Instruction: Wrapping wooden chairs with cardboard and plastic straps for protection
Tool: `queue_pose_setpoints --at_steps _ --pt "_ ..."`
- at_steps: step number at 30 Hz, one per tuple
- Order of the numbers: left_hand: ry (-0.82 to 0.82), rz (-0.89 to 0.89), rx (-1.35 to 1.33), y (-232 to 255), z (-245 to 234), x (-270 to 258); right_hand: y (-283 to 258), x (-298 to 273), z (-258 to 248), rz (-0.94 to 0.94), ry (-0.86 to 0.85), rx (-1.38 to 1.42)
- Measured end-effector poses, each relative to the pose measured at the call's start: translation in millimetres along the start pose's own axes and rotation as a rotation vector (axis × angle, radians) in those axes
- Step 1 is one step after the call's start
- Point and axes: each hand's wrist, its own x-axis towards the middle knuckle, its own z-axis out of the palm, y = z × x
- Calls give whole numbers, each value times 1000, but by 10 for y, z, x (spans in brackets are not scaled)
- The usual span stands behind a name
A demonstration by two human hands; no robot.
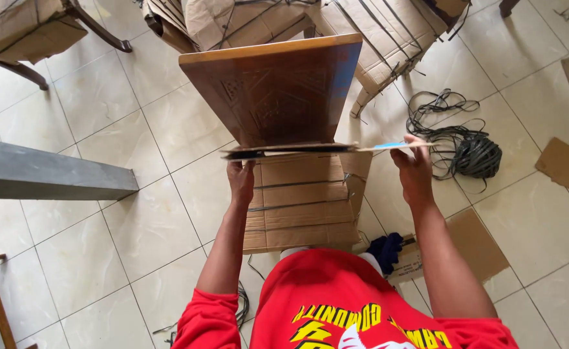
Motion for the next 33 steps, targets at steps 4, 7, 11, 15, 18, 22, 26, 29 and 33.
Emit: queue_pose_setpoints --at_steps 4,7,11,15,18,22,26,29,33 --pt "17 0 -91 181 237 313 -28 298 309 220 -19 213" --pt "-16 -17 -76 283 357 433 -77 443 494 143 -73 10" --pt "21 7 -64 423 487 545 -103 693 532 112 -128 -70" --pt "53 55 30 497 517 716 -230 822 578 110 -231 -104" --pt "53 92 -42 709 495 783 -402 823 755 144 -256 -147" --pt "117 77 -6 566 342 866 -499 943 873 123 -294 -186" --pt "182 125 -26 480 214 957 -676 959 1028 102 -290 -253" --pt "212 150 -2 338 94 1109 -765 941 1101 51 -343 -215" --pt "250 151 0 385 131 1142 -697 1020 1084 45 -341 -201"
